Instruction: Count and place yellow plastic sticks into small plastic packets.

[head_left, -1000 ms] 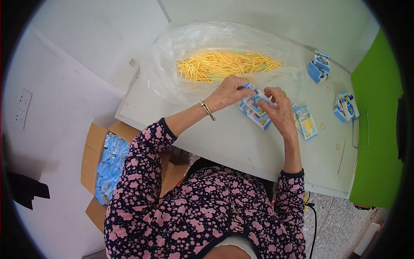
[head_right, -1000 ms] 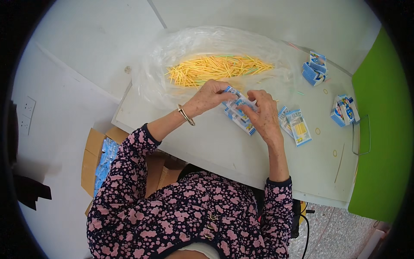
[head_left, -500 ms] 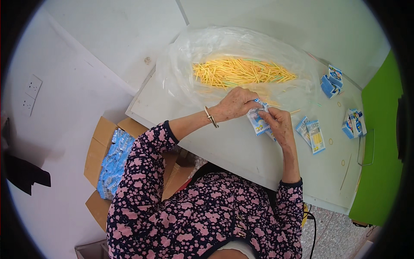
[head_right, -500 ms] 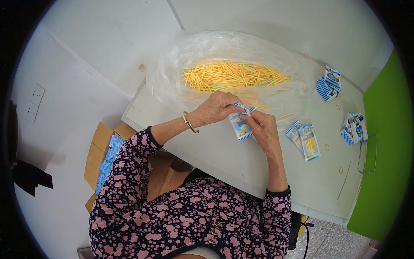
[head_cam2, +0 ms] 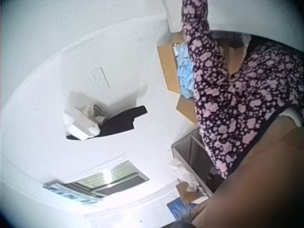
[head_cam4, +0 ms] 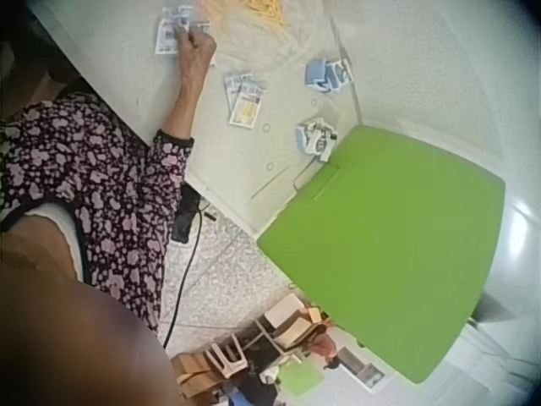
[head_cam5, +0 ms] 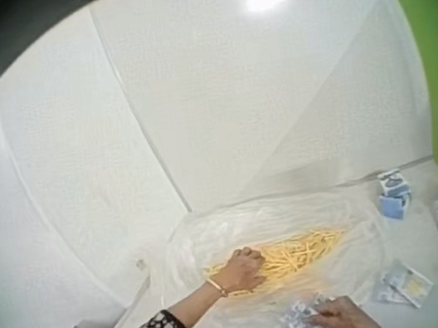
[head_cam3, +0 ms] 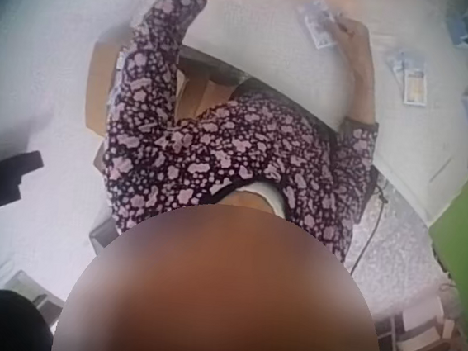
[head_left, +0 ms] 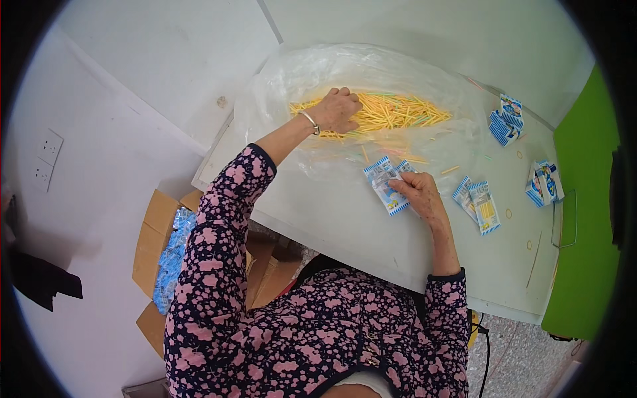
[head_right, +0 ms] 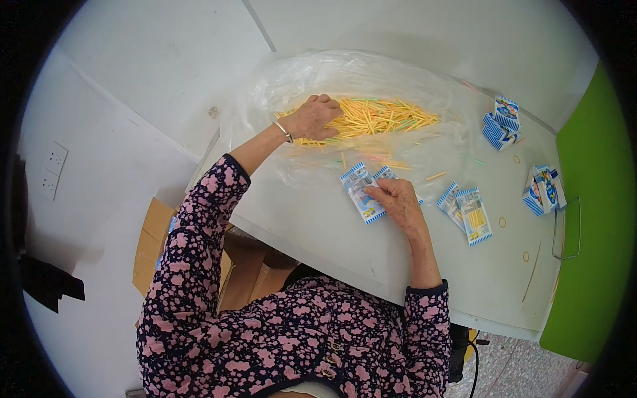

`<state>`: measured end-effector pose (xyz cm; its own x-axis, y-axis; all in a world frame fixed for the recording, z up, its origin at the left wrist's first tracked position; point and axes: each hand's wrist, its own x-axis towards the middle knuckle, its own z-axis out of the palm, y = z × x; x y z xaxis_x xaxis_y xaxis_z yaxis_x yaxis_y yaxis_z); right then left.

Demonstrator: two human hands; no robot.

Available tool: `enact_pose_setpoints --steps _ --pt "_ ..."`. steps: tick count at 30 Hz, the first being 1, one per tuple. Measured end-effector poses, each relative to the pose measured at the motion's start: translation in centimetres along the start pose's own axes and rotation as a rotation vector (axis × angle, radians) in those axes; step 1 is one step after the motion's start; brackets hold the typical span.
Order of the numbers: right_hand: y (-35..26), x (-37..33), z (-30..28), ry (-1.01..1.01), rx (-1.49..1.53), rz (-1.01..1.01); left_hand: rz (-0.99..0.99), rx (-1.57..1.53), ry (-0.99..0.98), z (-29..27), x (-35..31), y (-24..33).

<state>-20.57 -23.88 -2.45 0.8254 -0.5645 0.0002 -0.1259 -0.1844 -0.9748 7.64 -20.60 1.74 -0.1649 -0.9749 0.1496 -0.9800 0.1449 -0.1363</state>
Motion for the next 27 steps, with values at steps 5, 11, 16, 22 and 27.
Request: enact_pose_setpoints --steps 5,11,16,22,27 --pt "0.4 0.2 -0.1 -0.006 0.033 0.003 0.025 0.187 -0.186 1.0 1.5 0.3" --pt "0.3 0.1 0.0 -0.014 0.024 -0.015 0.027 0.146 -0.016 3.5 1.1 -0.9" --pt "1.0 0.1 -0.1 -0.014 0.058 -0.008 0.058 0.236 0.051 4.1 1.2 0.0" --pt "0.5 0.2 -0.3 -0.016 0.135 0.050 0.023 0.245 0.096 2.8 0.1 -0.1" --pt "0.0 0.0 -0.8 -0.018 0.141 0.064 -0.081 0.195 0.022 0.3 0.6 0.1"
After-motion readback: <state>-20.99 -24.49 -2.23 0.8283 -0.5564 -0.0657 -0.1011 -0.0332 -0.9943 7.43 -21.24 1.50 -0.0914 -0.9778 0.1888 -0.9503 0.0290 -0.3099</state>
